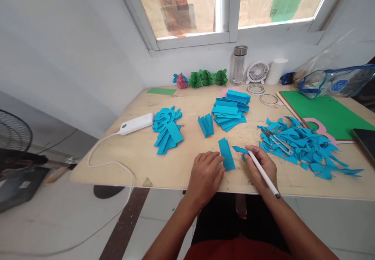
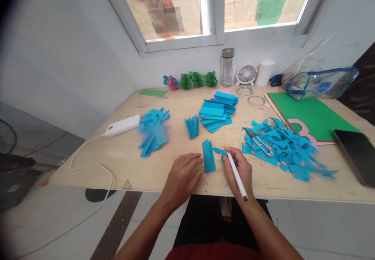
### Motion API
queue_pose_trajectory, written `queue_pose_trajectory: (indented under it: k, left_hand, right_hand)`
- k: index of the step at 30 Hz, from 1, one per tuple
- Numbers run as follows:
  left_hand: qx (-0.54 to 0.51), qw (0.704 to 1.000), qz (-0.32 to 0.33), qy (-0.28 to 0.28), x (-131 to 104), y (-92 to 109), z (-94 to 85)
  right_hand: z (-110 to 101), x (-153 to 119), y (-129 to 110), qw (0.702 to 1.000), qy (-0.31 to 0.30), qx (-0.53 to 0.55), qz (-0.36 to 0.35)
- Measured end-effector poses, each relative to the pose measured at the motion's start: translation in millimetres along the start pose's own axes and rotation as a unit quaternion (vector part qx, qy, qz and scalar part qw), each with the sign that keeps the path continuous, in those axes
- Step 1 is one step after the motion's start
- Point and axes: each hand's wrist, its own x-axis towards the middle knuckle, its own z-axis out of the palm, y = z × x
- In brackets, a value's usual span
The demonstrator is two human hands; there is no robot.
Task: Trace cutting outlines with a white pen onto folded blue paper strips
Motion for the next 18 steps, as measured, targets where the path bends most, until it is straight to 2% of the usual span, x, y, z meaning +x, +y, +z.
queue_pose_trajectory:
  k: [3,6,12,18]
  left_hand:
    - [0.022,0.997,0.040,-0.062,6.5,-16.6,2.6]
    - [0.029,0.994,0.058,-0.086,11.0,-24.6,8.1]
    - [0.004,0.993,0.068,-0.093,20.3,-25.0,17.2]
    - [-0.041,0.996,0.055,-0.063,20.2,-27.3,19.9]
  right_hand:
    - [-1.1,-1.5,-4.8,1.000,-0.002,-0.006,-0.002]
    - [-1.5,-0.5,-9.5,1.000,-0.008,0.006,0.005]
    - [6.8,15.2,-13.2,1.000,-0.008,0.022,0.020]
    - [12.8,21.7,-14.8,0.994,-0.095,-0.053,0.005]
